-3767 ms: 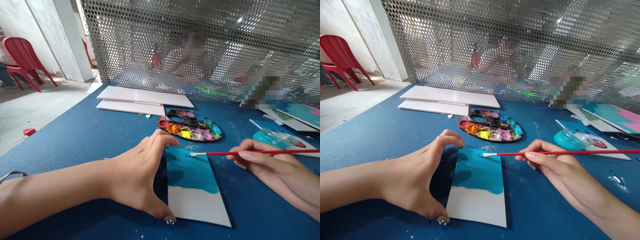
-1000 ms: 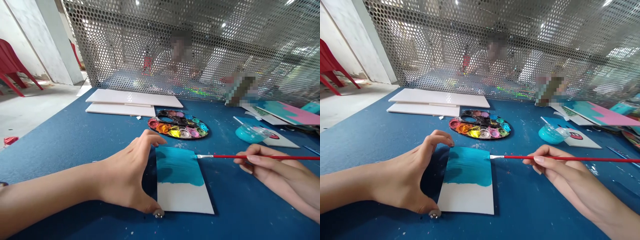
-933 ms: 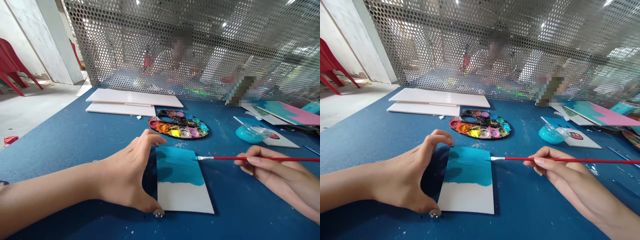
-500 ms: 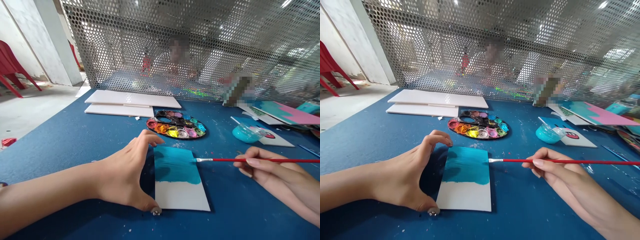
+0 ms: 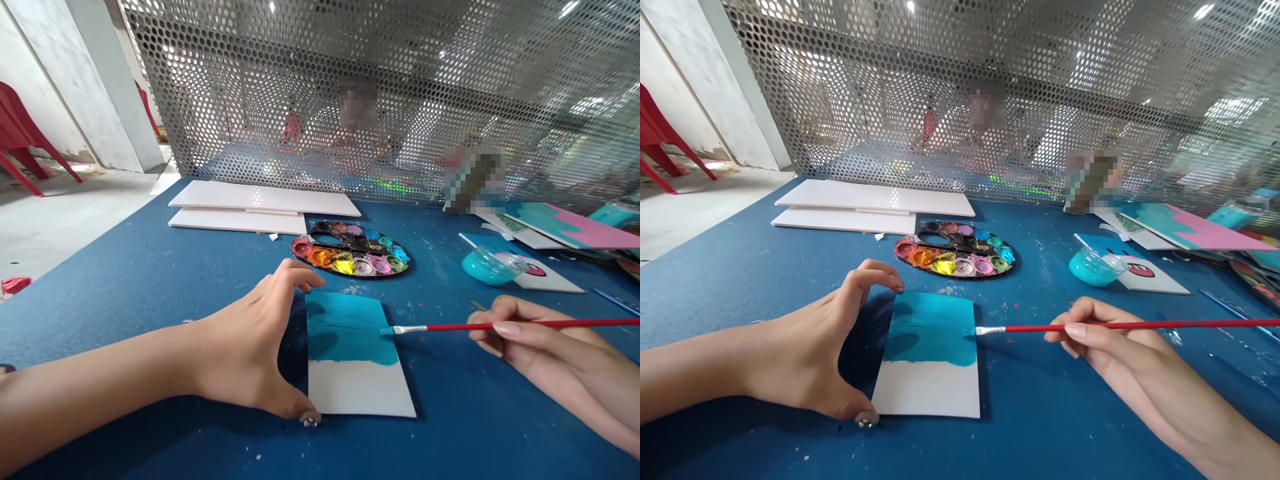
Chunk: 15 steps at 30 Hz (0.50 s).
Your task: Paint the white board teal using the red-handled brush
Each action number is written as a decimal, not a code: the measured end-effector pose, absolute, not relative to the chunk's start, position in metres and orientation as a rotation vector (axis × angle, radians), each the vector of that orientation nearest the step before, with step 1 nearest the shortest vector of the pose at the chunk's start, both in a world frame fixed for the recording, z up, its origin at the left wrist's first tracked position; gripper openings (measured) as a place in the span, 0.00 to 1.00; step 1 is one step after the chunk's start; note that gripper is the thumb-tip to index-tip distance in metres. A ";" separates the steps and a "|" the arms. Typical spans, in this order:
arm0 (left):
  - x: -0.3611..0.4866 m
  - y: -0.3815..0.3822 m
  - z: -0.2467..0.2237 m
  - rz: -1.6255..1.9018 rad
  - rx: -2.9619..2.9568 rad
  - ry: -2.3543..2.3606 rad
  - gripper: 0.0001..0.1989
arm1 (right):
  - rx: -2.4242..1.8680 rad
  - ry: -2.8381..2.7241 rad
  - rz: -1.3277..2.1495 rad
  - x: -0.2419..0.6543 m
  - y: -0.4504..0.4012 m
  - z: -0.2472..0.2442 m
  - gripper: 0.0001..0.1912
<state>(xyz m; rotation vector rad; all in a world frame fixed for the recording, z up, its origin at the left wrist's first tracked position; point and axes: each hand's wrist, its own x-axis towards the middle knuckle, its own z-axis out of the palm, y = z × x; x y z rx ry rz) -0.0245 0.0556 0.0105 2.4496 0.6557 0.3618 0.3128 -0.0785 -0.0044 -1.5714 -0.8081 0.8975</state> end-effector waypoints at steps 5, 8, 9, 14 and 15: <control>-0.024 0.055 0.010 0.376 2.465 0.661 0.52 | -1.618 -0.855 0.934 0.310 -0.079 -0.003 0.13; -0.025 0.055 0.009 0.383 2.471 0.657 0.52 | -1.616 -0.826 0.874 0.324 -0.087 -0.003 0.11; -0.026 0.055 0.009 0.384 2.472 0.655 0.52 | -1.617 -0.799 0.863 0.329 -0.088 -0.003 0.10; -0.026 0.056 0.007 0.403 2.474 0.687 0.52 | -1.532 -0.756 0.921 0.328 -0.083 0.004 0.14; -0.026 0.056 0.007 0.407 2.474 0.697 0.52 | -1.501 -0.787 0.947 0.321 -0.080 0.006 0.13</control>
